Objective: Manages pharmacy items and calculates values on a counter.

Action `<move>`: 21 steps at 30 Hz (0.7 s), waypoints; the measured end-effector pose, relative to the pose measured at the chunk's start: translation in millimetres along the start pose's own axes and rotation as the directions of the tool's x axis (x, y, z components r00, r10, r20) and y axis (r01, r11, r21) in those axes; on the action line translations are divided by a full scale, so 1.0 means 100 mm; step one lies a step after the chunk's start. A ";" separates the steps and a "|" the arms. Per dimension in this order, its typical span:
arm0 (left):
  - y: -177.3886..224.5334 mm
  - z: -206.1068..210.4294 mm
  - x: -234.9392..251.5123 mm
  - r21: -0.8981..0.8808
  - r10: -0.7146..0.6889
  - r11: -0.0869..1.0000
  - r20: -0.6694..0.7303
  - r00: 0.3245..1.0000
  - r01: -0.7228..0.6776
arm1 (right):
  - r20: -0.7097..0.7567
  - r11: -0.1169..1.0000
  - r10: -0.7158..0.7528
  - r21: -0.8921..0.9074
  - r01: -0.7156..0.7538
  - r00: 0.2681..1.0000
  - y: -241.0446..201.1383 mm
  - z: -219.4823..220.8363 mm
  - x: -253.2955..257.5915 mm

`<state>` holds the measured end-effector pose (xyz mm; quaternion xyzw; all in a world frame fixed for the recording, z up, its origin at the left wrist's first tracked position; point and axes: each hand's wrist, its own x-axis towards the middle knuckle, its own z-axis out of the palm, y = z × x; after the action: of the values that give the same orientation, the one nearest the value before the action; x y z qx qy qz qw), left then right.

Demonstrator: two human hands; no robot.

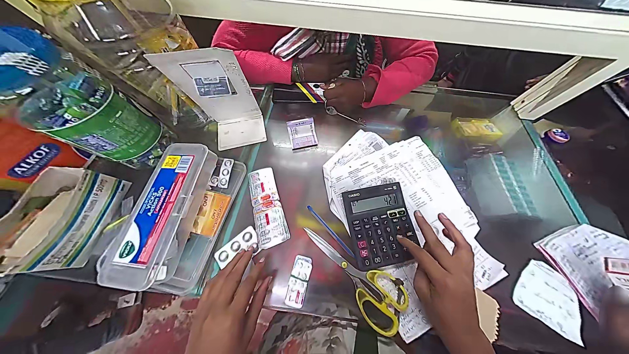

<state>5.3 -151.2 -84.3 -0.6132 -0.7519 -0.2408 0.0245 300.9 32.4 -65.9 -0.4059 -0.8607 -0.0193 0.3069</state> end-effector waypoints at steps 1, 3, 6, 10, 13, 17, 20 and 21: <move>0.02 0.01 0.00 0.001 0.000 1.000 -0.008 1.000 0.000 | -0.003 1.000 -0.010 0.021 0.010 1.000 -0.03 0.00 -0.03; 0.06 0.03 0.00 0.000 0.010 1.000 -0.016 1.000 -0.010 | 0.010 0.998 -0.030 0.064 0.030 0.999 -0.08 0.01 -0.07; 0.10 0.06 0.00 -0.011 0.027 1.000 -0.026 0.999 -0.027 | 0.024 0.995 -0.038 0.098 0.036 0.999 -0.10 0.05 -0.13; 0.11 0.06 0.00 -0.012 0.035 0.999 -0.029 0.999 -0.035 | 0.010 0.994 -0.039 0.104 0.038 0.999 -0.11 0.06 -0.12; 0.12 0.07 0.01 0.001 0.039 0.999 -0.038 0.999 -0.038 | -0.004 0.993 -0.042 0.110 0.042 0.999 -0.12 0.04 -0.12; 0.15 0.05 0.01 -0.014 0.030 0.999 -0.017 0.999 -0.030 | 0.006 0.994 -0.052 0.096 0.051 0.999 -0.11 0.06 -0.12; 0.15 0.04 0.01 -0.017 0.036 0.999 -0.005 0.999 -0.036 | 0.055 0.996 -0.079 0.043 0.076 0.995 -0.11 0.08 -0.11; 0.15 0.04 0.01 -0.016 0.038 0.999 -0.002 0.999 -0.038 | 0.050 0.996 -0.079 0.043 0.077 0.996 -0.11 0.06 -0.10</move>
<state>20.7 -146.7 -82.8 -0.6273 -0.7382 -0.2469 0.0250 295.0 19.8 -73.6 -0.3660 -0.8836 -0.0033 0.2919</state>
